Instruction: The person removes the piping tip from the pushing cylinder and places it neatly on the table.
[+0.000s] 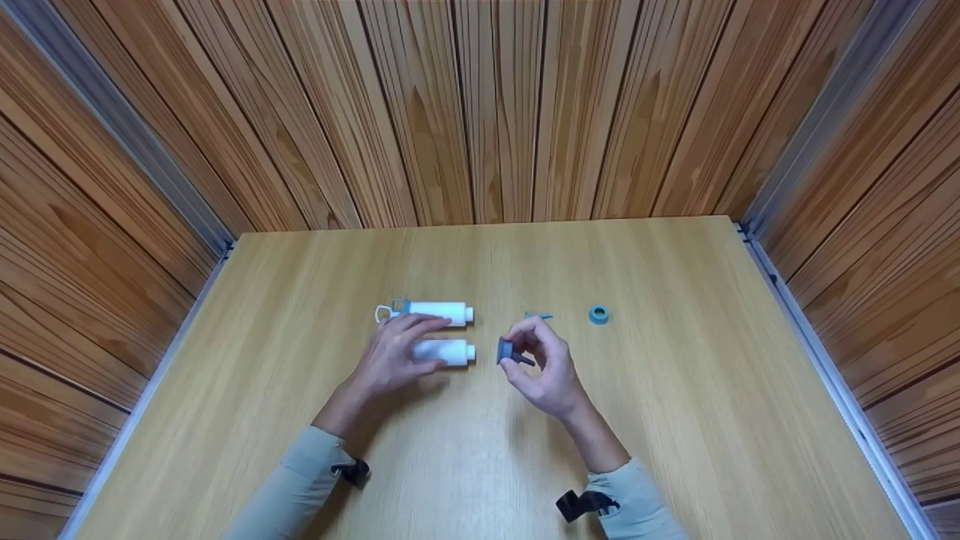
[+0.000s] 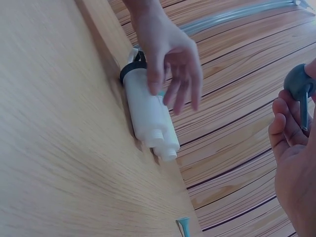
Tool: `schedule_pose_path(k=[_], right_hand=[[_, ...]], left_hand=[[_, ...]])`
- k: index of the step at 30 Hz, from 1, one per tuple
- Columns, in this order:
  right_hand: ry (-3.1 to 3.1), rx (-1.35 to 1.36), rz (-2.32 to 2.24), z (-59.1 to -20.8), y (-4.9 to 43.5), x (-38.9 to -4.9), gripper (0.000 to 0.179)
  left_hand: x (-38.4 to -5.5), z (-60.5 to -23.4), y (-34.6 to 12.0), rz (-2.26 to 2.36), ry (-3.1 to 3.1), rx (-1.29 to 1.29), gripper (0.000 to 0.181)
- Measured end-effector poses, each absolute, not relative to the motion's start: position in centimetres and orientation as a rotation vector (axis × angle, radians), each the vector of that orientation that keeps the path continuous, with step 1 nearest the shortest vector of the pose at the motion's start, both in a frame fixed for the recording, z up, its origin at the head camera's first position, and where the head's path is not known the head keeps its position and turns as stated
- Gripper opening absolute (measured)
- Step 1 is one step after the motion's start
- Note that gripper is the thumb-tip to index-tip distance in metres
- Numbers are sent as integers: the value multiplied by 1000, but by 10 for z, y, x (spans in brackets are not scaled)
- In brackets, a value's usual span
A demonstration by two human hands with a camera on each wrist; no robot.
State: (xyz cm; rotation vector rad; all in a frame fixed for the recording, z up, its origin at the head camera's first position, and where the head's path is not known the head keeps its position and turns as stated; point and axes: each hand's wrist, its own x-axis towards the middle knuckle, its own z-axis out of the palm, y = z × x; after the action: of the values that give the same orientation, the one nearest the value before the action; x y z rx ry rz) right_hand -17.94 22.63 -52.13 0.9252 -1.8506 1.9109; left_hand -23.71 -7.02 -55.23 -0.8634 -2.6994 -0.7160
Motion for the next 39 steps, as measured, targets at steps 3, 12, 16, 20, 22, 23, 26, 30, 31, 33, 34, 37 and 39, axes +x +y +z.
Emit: schedule_pose_path(k=[3, 12, 16, 20, 22, 23, 26, 30, 31, 33, 34, 37, 39], right_hand=[[-1854, 925, 1913, -521, 226, -179, 31], [-1839, 966, 1897, -522, 220, -181, 37], [-1826, 993, 1894, -522, 217, -183, 37], [-1829, 1007, 1902, -521, 215, -184, 39], [-1837, 1006, 1905, -521, 215, -184, 39], [-1850, 998, 1901, -521, 215, -184, 40], [-1890, 972, 1884, -522, 214, -184, 41], [-1937, 926, 1865, -522, 213, -183, 43], [-1944, 921, 1860, -522, 213, -183, 43], [-1946, 921, 1859, -522, 212, -184, 44], [-1944, 926, 1857, -522, 211, -185, 44], [-1937, 941, 1857, -522, 210, -187, 44], [-1939, 939, 1860, -523, 208, -188, 44]], left_hand=[[-236, -551, -72, -830, -2645, -847, 59], [-231, -545, -75, -1187, -2511, -807, 45], [-227, -541, -74, -1264, -2436, -843, 41], [-224, -536, -73, -1340, -2363, -885, 36], [-223, -533, -72, -1360, -2330, -902, 34], [-222, -532, -72, -1367, -2318, -907, 33], [-218, -527, -71, -1384, -2291, -912, 33], [-213, -521, -69, -1394, -2274, -921, 34], [-212, -519, -68, -1393, -2274, -927, 34], [-210, -516, -67, -1393, -2274, -936, 34], [-209, -514, -66, -1392, -2271, -939, 34], [-207, -511, -65, -1411, -2263, -952, 34], [-205, -509, -63, -1430, -2249, -959, 33]])
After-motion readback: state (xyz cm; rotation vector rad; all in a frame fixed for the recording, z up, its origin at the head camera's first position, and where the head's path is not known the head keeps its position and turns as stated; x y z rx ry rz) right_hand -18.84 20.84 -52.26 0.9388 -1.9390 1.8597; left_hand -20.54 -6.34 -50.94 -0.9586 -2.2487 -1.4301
